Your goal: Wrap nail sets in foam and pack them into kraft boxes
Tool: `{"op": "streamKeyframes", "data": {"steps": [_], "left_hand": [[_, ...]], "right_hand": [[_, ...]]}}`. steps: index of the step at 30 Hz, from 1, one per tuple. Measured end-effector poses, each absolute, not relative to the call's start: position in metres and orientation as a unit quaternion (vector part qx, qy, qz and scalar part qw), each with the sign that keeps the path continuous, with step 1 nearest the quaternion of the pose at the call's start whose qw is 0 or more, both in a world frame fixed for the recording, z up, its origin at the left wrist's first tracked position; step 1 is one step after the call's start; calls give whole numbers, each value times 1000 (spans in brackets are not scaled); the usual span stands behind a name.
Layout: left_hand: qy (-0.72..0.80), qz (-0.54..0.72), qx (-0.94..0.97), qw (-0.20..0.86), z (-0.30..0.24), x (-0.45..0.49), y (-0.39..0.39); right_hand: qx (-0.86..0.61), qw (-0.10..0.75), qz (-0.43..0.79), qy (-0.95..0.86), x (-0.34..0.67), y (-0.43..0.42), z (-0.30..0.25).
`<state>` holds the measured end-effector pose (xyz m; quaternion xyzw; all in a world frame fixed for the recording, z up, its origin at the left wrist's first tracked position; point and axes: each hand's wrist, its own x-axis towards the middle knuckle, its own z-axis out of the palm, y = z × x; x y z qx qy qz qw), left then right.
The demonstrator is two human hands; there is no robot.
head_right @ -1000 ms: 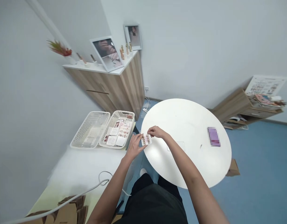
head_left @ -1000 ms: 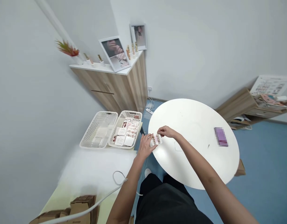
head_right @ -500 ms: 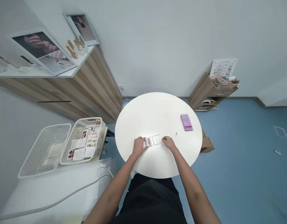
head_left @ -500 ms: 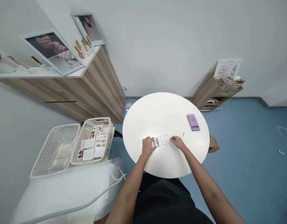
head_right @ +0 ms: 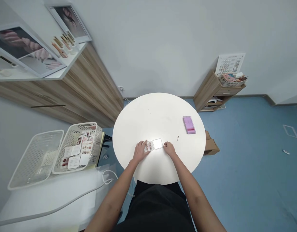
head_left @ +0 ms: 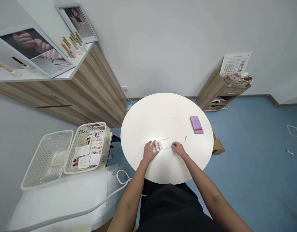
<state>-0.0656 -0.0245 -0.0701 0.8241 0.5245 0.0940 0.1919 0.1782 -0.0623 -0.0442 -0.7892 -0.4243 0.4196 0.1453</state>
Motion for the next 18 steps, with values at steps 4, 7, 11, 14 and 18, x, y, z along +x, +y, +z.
{"op": "streamKeyframes", "data": {"steps": [4,7,11,14,18], "left_hand": [[487,57,853,178,-69,-57,-32],[473,41,860,184,-71,-54,-40],[465,61,860,202,-75,-59,-44],[476,81,845,229,-75,-64,-42],[507,95,819,252,-74,-68,-42]], "right_hand": [[-790,132,413,-434,162,-55,-44],[-795,124,408,-432,156,-52,-44],[-799,121,395,-436,153,-50,-47],[-798,132,390,-440,152,-48,-50],[-795,138,390,-442,151,-39,-48]]}}
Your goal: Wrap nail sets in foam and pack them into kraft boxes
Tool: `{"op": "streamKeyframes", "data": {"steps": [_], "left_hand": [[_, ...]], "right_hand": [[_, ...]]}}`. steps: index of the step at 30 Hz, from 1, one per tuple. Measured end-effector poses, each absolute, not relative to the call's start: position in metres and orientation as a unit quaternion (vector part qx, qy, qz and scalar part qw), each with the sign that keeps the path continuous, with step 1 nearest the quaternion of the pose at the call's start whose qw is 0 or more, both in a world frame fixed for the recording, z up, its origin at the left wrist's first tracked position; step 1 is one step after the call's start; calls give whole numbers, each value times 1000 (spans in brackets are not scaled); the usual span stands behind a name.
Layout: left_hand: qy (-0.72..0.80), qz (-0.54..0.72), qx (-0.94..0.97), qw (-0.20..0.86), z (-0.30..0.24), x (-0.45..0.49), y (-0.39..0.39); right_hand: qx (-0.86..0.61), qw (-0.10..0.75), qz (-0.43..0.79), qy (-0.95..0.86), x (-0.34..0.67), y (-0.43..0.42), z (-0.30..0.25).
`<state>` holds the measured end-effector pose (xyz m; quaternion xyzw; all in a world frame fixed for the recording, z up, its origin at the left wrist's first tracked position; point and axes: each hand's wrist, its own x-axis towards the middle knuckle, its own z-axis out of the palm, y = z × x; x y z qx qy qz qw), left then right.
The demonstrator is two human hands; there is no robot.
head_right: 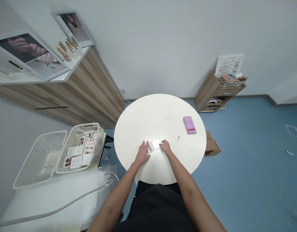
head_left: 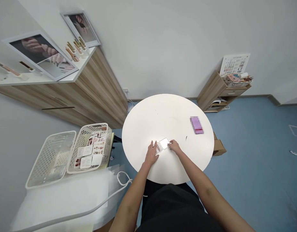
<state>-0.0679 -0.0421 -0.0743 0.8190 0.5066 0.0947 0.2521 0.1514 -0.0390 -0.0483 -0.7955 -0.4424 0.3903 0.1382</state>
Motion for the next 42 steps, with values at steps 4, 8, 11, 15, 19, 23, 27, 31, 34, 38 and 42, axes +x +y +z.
{"op": "streamKeyframes", "data": {"steps": [4,8,11,15,19,23,27,31,34,38,42], "left_hand": [[527,109,802,261,-72,-64,-49],[556,157,758,301,-70,-53,-59],[557,199,729,345,-70,-48,-65],[537,217,759,297,-71,-51,-72],[481,169,827,236,-74,-56,-81],[448,118,863,202,-78,-58,-88],[443,102,872,182,-80,-59,-91],[441,103,874,175,-82,-61,-92],[441,105,874,172,-83,-61,-93],[442,99,875,170,-81,-60,-94],[441,94,876,172,-78,-60,-94]], "right_hand": [[-788,139,381,-463,148,-22,-34],[-753,146,320,-556,136,-12,-13],[-691,129,278,-655,127,-21,-5],[-643,115,271,-707,121,-48,-13],[-609,123,213,-754,118,-77,-36],[-595,138,157,-776,116,-97,-59],[-583,123,132,-792,116,-109,-72],[-577,104,134,-799,118,-113,-74],[-572,99,136,-803,119,-115,-75],[-571,95,132,-804,119,-116,-75],[-575,112,143,-798,119,-109,-70]]}}
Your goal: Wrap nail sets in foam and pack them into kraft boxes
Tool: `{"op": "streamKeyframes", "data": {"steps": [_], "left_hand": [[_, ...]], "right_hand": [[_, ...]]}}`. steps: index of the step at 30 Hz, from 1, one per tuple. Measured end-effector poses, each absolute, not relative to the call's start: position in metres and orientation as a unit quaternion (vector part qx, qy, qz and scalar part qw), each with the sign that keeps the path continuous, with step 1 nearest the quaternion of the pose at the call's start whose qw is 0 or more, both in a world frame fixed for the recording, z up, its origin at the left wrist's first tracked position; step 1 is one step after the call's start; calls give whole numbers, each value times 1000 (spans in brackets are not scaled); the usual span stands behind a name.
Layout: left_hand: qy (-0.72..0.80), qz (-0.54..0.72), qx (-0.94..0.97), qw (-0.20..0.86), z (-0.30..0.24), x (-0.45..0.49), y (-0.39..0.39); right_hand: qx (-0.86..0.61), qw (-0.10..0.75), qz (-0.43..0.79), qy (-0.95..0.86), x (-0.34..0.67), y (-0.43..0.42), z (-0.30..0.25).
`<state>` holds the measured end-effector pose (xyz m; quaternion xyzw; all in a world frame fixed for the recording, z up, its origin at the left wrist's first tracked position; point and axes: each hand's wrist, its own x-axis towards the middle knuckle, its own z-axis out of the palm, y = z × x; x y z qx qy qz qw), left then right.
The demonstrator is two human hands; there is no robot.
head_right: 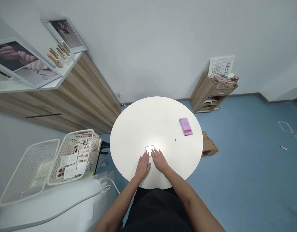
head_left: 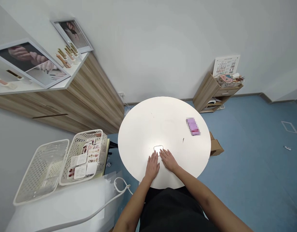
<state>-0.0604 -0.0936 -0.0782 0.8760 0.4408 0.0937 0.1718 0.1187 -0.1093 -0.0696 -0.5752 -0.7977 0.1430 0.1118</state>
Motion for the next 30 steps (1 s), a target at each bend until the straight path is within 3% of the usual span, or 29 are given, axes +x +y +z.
{"op": "streamKeyframes", "data": {"steps": [6,10,23,30], "left_hand": [[446,100,869,187,-78,-60,-84],[539,93,819,170,-82,-57,-71],[574,27,809,126,-110,-59,-67],[576,14,809,115,-107,-55,-69]], "right_hand": [[-587,125,201,-774,125,-76,-65],[-572,135,228,-776,136,-50,-69],[-582,154,218,-768,188,71,-75],[-579,135,179,-784,194,81,-87]]}}
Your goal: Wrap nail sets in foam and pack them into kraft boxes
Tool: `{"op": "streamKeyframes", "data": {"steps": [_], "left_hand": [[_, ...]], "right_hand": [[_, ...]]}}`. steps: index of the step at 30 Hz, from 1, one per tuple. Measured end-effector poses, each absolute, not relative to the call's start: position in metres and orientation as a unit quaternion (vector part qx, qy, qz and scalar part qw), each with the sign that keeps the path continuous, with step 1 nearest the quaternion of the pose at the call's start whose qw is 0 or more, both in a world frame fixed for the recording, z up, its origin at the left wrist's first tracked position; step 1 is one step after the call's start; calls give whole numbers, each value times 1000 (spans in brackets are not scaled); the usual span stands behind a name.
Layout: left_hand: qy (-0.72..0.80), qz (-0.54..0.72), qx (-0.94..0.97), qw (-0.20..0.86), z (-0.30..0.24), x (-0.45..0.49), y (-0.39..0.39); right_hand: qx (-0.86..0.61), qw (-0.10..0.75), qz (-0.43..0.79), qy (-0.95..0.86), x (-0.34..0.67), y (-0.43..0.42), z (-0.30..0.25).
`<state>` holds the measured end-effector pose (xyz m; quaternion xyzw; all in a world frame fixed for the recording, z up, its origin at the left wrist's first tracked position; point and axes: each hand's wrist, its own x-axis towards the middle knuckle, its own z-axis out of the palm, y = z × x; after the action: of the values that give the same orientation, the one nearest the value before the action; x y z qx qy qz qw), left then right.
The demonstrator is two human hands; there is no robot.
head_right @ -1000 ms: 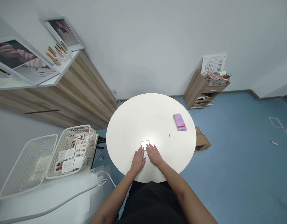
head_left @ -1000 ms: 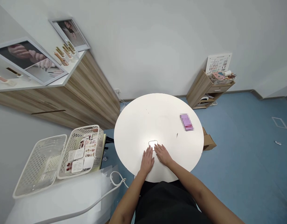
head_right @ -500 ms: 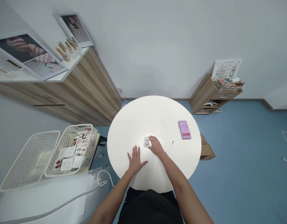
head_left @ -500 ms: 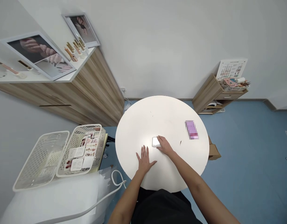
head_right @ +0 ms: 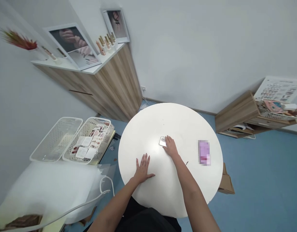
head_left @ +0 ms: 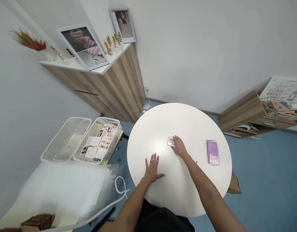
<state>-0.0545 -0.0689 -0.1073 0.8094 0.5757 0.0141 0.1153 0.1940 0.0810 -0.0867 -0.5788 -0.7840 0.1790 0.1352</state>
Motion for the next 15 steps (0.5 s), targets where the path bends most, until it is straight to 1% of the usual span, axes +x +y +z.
{"op": "streamKeyframes", "data": {"steps": [2,5,9,12,15], "left_hand": [[578,19,806,129,-105,-53,-69],[565,32,807,171,-100,-51,-67],[547,77,802,225,-88,-56,-67],[587,164,753,248,-75,-72,-79],[644,269,674,241,-60,-106,-110]], "right_hand": [[-584,138,146,-787,189,72,-85],[-561,169,113,-803,174,51,-77],[-503,203,117,-832,134,23,-65],[-457,213,137,-853,94,6,-56],[-416,216,159,-869,47,-10,-50]]}}
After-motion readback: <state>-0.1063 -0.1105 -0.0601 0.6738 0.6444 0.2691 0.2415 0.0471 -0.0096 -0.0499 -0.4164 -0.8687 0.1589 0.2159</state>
